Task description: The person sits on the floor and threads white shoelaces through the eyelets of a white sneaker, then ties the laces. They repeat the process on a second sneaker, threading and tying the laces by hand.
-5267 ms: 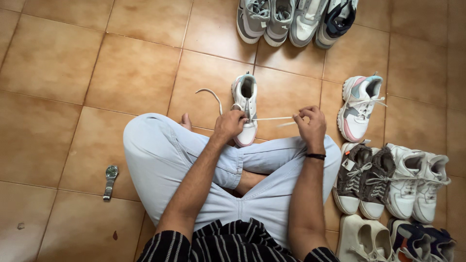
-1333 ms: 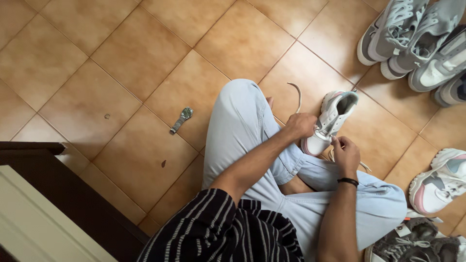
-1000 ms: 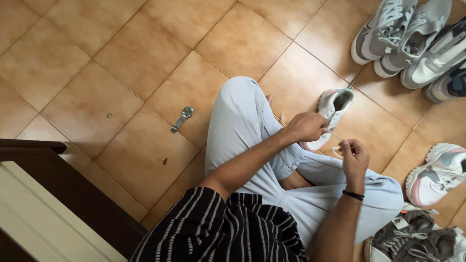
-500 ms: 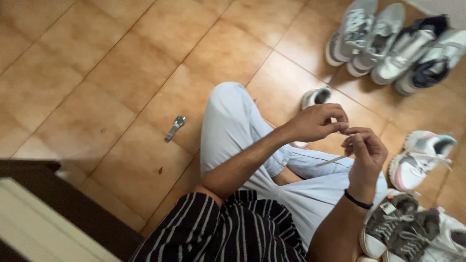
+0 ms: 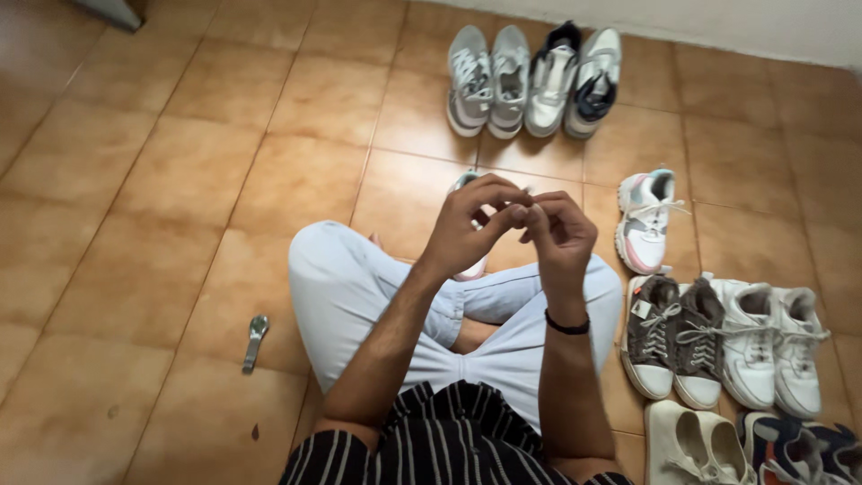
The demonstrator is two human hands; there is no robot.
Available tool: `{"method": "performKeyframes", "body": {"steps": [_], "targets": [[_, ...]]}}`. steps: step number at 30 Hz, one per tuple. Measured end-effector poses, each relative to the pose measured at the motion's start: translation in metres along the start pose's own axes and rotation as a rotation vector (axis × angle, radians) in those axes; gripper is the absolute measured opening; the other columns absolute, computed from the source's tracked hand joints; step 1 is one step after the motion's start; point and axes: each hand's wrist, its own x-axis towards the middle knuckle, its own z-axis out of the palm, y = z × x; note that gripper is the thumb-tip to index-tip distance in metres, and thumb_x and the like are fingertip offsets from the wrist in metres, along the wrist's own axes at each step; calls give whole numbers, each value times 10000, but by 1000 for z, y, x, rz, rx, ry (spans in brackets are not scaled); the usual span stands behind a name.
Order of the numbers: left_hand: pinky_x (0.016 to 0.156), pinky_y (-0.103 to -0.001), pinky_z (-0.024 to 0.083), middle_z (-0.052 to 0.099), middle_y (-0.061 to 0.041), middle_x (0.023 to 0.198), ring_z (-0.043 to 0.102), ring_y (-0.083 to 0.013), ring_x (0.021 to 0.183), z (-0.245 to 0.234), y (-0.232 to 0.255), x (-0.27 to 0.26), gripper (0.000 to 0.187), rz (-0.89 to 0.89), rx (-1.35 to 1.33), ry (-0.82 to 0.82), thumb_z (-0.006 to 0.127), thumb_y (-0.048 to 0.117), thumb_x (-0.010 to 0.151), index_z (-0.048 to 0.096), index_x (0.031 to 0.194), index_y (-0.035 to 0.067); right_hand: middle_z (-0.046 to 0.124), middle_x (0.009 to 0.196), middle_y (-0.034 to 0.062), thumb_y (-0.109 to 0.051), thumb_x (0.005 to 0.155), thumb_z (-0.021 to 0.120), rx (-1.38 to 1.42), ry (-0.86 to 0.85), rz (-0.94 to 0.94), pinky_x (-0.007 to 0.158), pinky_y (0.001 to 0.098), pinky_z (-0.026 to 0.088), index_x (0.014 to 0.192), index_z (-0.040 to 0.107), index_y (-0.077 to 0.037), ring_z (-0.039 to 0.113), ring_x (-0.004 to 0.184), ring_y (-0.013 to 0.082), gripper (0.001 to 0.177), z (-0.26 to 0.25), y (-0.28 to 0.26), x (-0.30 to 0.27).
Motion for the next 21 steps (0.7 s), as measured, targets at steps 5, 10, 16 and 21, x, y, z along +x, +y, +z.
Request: {"method": "performKeyframes", "body": {"steps": [5,10,16,21], "targets": [[590,-203,531,711,-22,1054,710,-72,849,7,10,0,146,-2,26,69,696,28,946,768,1073,32,658,1024,71,38,996,695,-56,26,-63,711,233,581,1027,672,47,691,870,112,40,8,-13,5],[669,-230,618,745,-43,978,708,-72,835,11,12,5,146,-24,-82,152,678,-17,986,704,1126,14,679,1040,93,73,972,689,-100,40,-118,702,242,599,1043,685,45,727,854,140,76,15,-30,10],[664,-233,610,749,-54,954,723,-96,830,7,-5,1,260,6,-108,174,666,-42,971,590,1211,24,676,1047,97,91,982,668,-120,40,-206,751,271,614,1052,677,56,720,867,155,79,7,-26,9],[701,-258,604,709,-76,1052,696,-118,826,-69,-62,15,293,203,-145,512,545,-138,981,596,1213,33,706,966,96,5,1167,549,-19,323,-181,799,323,616,1025,697,-2,699,849,165,205,-84,25,30]]}}
